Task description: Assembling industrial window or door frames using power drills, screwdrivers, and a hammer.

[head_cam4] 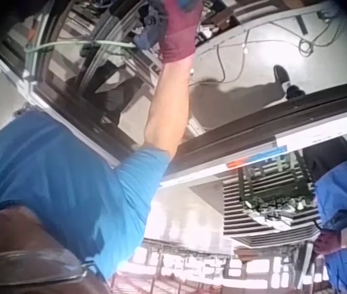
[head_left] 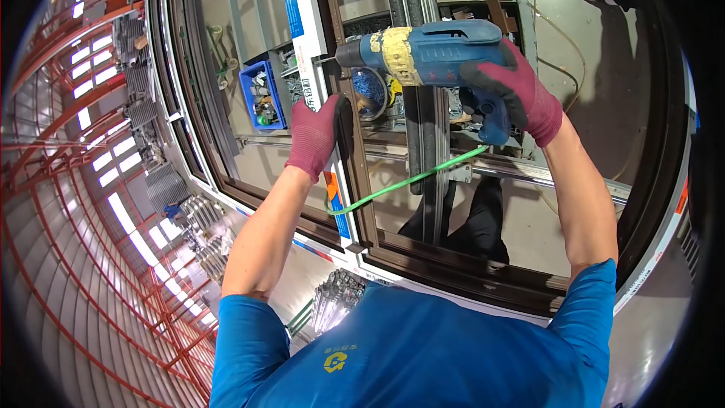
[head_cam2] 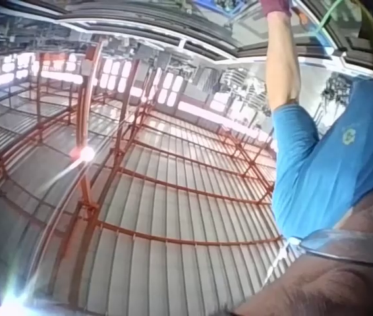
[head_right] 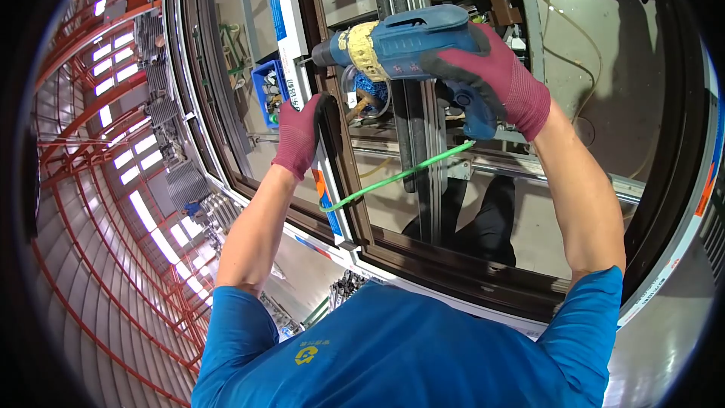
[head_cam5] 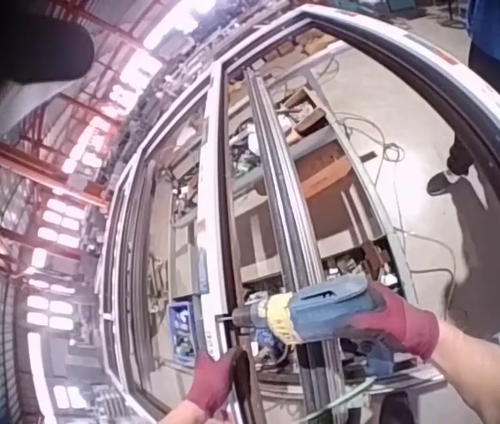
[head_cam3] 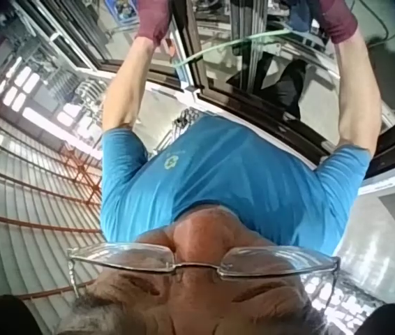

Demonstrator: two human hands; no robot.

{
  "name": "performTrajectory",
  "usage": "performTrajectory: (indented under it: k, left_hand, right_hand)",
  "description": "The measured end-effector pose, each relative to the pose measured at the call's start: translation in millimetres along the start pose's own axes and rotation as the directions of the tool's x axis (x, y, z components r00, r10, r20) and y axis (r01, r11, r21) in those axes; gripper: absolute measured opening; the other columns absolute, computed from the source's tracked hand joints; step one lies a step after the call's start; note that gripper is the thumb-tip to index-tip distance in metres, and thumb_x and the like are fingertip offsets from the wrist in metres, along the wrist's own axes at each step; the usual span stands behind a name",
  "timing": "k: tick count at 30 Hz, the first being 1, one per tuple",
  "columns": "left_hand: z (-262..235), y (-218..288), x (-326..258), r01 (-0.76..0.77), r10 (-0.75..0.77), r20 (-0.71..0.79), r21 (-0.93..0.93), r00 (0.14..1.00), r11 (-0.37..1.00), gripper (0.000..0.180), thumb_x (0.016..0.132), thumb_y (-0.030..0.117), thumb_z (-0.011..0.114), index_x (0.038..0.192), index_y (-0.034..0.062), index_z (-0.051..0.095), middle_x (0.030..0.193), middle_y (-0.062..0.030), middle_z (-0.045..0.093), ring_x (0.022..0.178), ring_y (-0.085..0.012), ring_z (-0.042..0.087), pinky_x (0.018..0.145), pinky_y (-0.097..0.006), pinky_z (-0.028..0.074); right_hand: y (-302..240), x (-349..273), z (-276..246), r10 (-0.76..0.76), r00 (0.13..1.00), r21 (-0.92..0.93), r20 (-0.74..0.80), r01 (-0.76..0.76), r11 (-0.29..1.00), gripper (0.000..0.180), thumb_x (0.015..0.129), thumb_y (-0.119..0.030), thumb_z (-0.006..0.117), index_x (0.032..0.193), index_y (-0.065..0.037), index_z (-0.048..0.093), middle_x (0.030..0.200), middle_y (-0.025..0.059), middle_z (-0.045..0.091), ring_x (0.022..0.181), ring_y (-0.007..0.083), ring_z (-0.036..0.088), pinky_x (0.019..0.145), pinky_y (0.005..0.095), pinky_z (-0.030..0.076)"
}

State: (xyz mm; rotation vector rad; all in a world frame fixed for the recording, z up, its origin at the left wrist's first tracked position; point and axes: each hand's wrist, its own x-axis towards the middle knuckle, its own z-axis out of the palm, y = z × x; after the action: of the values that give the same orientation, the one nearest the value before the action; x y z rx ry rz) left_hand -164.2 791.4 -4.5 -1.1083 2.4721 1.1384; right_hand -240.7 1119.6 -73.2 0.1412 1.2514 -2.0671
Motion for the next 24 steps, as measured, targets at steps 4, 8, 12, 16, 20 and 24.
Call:
performTrajectory:
  k: [4, 8, 12, 16, 20, 24]
  left_hand:
    - [0, -1, 0, -0.04, 0.04, -0.006, 0.061, 0.999, 0.997, 0.031, 0.097, 0.025, 0.073, 0.11, -0.0035, 0.07, 0.093, -0.0092, 0.075, 0.08, -0.017, 0.069, 0.075, -0.034, 0.054]
    - [0, -1, 1, -0.015, 0.015, 0.006, 0.063, 1.0, 0.998, 0.031, 0.098, 0.026, 0.073, 0.111, -0.002, 0.07, 0.094, -0.0064, 0.074, 0.08, -0.0148, 0.068, 0.074, -0.033, 0.054]
    - [-3, -2, -2, -0.048, 0.048, 0.028, 0.002, 0.998, 0.999, 0.031, 0.098, 0.026, 0.073, 0.111, -0.0017, 0.07, 0.094, -0.0064, 0.073, 0.08, -0.015, 0.068, 0.074, -0.033, 0.054]
    - [-2, 1, -2, -0.038, 0.04, 0.038, -0.058, 0.998, 0.998, 0.031, 0.097, 0.024, 0.074, 0.11, -0.0029, 0.071, 0.096, -0.0079, 0.075, 0.082, -0.016, 0.068, 0.076, -0.033, 0.054]
    - [-5, -10, 3, -0.046, 0.05, 0.043, -0.091, 0.998, 0.995, 0.028, 0.097, 0.021, 0.074, 0.109, -0.0034, 0.071, 0.095, -0.0074, 0.075, 0.081, -0.015, 0.068, 0.075, -0.031, 0.053]
    - [-2, 3, -4, 0.049, -0.034, 0.089, -0.18, 0.995, 0.982, 0.026, 0.097, 0.02, 0.074, 0.109, -0.0031, 0.073, 0.09, -0.006, 0.075, 0.076, -0.0125, 0.067, 0.07, -0.03, 0.053]
  right_hand:
    - [4, 3, -6, 0.02, 0.999, 0.002, 0.027, -0.02, 1.0, 0.064, 0.089, -0.034, 0.08, 0.138, 0.001, 0.057, 0.115, 0.0061, 0.066, 0.099, 0.0119, 0.062, 0.089, 0.0302, 0.053]
    - [6, 4, -5, -0.004, 1.0, -0.012, 0.025, 0.004, 1.0, 0.061, 0.09, -0.032, 0.079, 0.137, 0.0, 0.058, 0.114, 0.0065, 0.067, 0.102, 0.0128, 0.063, 0.091, 0.0311, 0.053]
    - [-7, -1, 2, -0.007, 0.991, 0.09, 0.13, -0.005, 0.996, 0.061, 0.091, -0.029, 0.079, 0.139, 0.001, 0.057, 0.125, 0.0094, 0.066, 0.113, 0.0148, 0.063, 0.098, 0.032, 0.053]
    - [12, 4, 26, -0.094, 0.996, 0.093, -0.004, 0.094, 0.991, 0.059, 0.09, -0.025, 0.079, 0.139, -0.001, 0.057, 0.118, 0.0076, 0.069, 0.102, 0.0133, 0.067, 0.089, 0.0296, 0.055]
    - [16, 2, -6, 0.008, 0.992, 0.023, 0.129, -0.011, 1.0, 0.065, 0.092, -0.028, 0.075, 0.146, -0.003, 0.05, 0.121, 0.0078, 0.066, 0.106, 0.0155, 0.063, 0.092, 0.0326, 0.054]
    - [24, -16, -32, 0.026, 0.999, 0.068, 0.03, -0.028, 0.997, 0.061, 0.093, -0.027, 0.073, 0.144, -0.003, 0.05, 0.114, 0.0087, 0.067, 0.098, 0.0152, 0.065, 0.085, 0.0313, 0.055]
